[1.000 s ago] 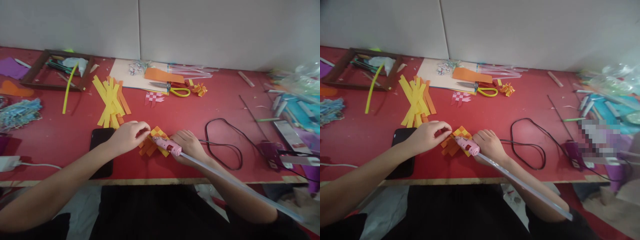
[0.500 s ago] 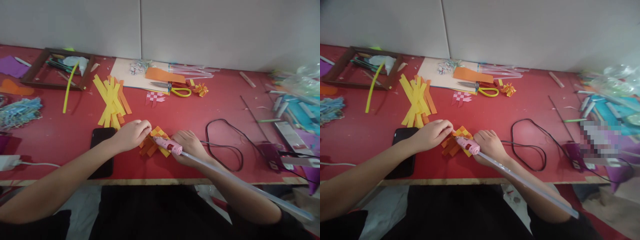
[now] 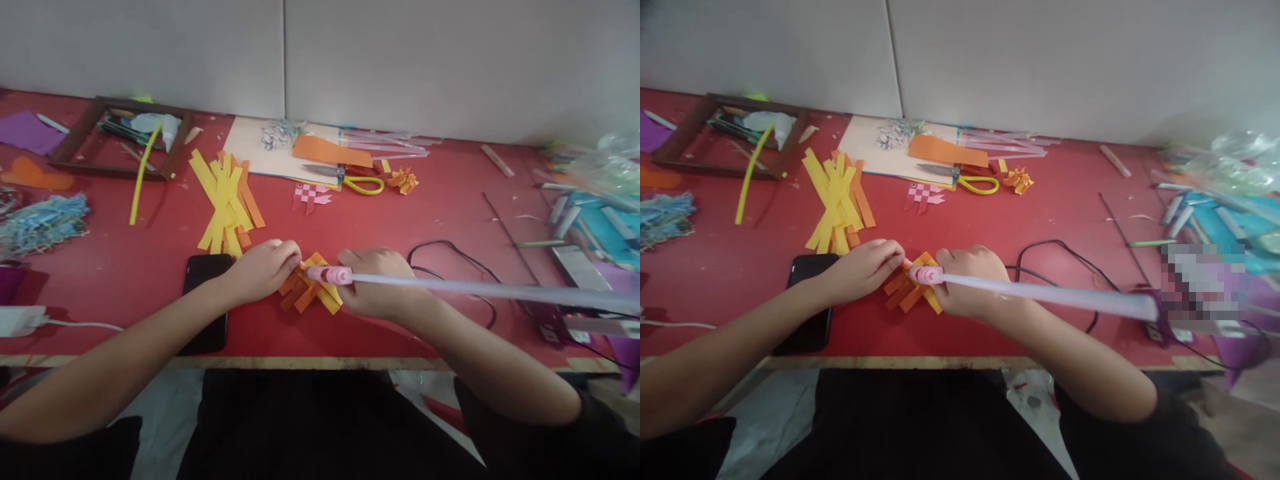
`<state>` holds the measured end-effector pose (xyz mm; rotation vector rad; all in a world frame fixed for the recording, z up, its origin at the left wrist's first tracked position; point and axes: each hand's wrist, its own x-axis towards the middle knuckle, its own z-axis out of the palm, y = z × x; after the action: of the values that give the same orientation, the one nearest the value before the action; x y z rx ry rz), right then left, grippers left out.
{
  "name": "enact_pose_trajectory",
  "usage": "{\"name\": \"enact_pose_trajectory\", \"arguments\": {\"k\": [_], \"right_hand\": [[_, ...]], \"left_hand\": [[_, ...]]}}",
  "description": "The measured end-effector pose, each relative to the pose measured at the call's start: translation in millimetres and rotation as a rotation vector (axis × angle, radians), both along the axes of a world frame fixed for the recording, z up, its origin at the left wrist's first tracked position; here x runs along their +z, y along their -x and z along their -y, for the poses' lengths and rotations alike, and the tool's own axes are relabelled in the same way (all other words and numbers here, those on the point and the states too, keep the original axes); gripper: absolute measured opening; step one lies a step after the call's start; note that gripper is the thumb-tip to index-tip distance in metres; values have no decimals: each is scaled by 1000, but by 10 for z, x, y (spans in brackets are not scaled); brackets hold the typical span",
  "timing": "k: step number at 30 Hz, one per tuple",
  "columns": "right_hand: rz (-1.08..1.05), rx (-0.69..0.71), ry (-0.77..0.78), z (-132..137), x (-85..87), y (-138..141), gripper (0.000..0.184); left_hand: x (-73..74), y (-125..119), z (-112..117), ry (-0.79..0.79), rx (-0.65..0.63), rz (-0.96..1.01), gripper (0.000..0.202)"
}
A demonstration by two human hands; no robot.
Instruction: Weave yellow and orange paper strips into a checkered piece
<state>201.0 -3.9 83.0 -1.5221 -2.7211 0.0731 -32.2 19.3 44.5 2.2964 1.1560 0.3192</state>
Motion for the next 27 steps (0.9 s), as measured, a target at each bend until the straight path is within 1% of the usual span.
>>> {"name": "enact_pose_trajectory", "arguments": {"k": [4, 6, 8, 10, 13, 15, 17, 19, 23, 24, 27], "right_hand": [[17, 47, -26, -57, 76, 44, 13], [13, 79, -22, -56, 115, 38, 16], [-25, 128, -19, -48, 137, -10, 21], [-100, 171, -40, -45, 125, -108, 24], [-218, 169, -86, -67, 35, -331, 18], [-320, 176, -66, -89, -51, -495, 10], [-371, 179, -69, -106, -136, -644, 8], [-458, 153, -88, -116, -214, -775, 9], [-538, 100, -139, -145, -355, -1011, 9], [-555, 79, -156, -160, -390, -1069, 8], [-582, 24, -224, -222, -495, -1234, 9]], "left_hand": [[-11, 1, 1, 4, 11, -2, 28], [-12, 7, 5, 8, 8, 3, 28], [-6, 21, 11, 14, -7, 14, 28], [4, 47, 19, 19, -35, 29, 28], [11, 93, 28, 32, -77, 68, 26], [-1, 117, 29, 35, -89, 85, 30], [-29, 131, 26, 12, -94, 82, 36], [-74, 140, 19, -50, -129, 77, 40], [-195, 165, 2, -245, -312, 80, 47], [-224, 173, 0, -291, -341, 77, 48], [-295, 191, 7, -380, -349, 71, 47]]}}
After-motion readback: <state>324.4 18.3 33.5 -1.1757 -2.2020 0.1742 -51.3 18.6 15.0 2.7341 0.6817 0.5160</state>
